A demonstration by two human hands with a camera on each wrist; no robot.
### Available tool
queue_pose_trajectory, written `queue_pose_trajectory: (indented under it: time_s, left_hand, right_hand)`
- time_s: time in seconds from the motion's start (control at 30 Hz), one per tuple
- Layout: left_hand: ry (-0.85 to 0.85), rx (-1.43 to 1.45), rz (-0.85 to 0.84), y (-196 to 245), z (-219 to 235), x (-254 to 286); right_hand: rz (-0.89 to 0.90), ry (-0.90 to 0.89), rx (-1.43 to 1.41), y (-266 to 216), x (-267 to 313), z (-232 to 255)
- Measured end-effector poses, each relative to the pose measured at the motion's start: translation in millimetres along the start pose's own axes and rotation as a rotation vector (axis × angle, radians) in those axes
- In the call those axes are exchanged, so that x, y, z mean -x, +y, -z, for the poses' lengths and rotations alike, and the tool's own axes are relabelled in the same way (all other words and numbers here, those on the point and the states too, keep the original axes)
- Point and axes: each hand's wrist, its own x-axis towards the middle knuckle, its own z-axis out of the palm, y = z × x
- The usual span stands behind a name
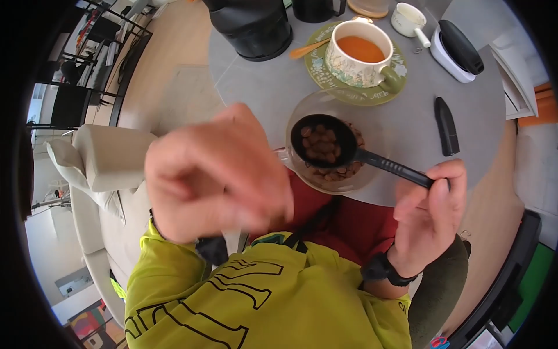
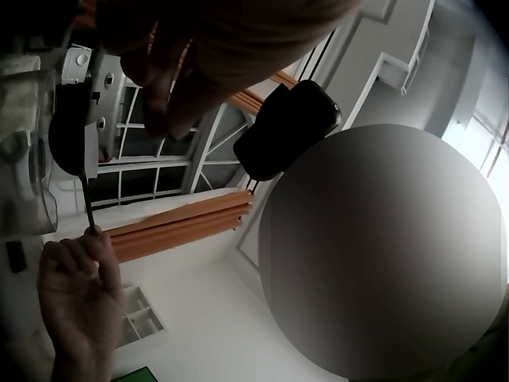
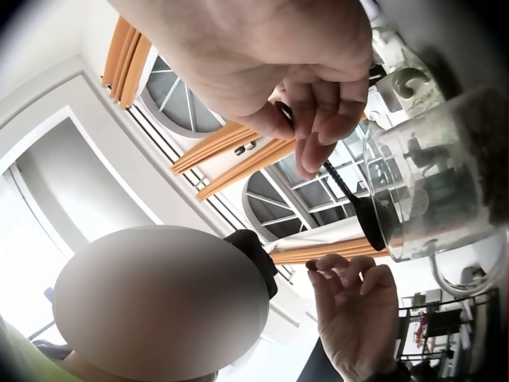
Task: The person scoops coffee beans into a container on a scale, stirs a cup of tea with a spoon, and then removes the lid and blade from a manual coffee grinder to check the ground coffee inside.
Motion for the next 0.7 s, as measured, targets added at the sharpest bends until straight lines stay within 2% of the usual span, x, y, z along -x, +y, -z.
queue_pose_trajectory:
  time_s: [0.07, 0.13, 0.2, 0.23, 0.7]
  left_hand:
    - [-0.234, 0.177, -0.169, 2, 3, -7]
    - [-0.298, 0.16, -0.176, 12, 4, 0]
    - [-0.294, 0.122, -0.15, 19, 5, 7]
    - [-0.284, 0.106, -0.153, 19, 6, 8]
    - [-0.193, -0.064, -0.253, 12, 13, 15]
  right_hand:
    - [0.057, -0.019, 0.033, 2, 0, 4]
    - [0.086, -0.001, 0.125, 4, 1, 0]
    - [0.004, 0.06, 0.01, 4, -1, 5]
    - [0.012, 0.009, 0.013, 4, -2, 6]
    - [0.022, -0.036, -0.002, 4, -7, 10]
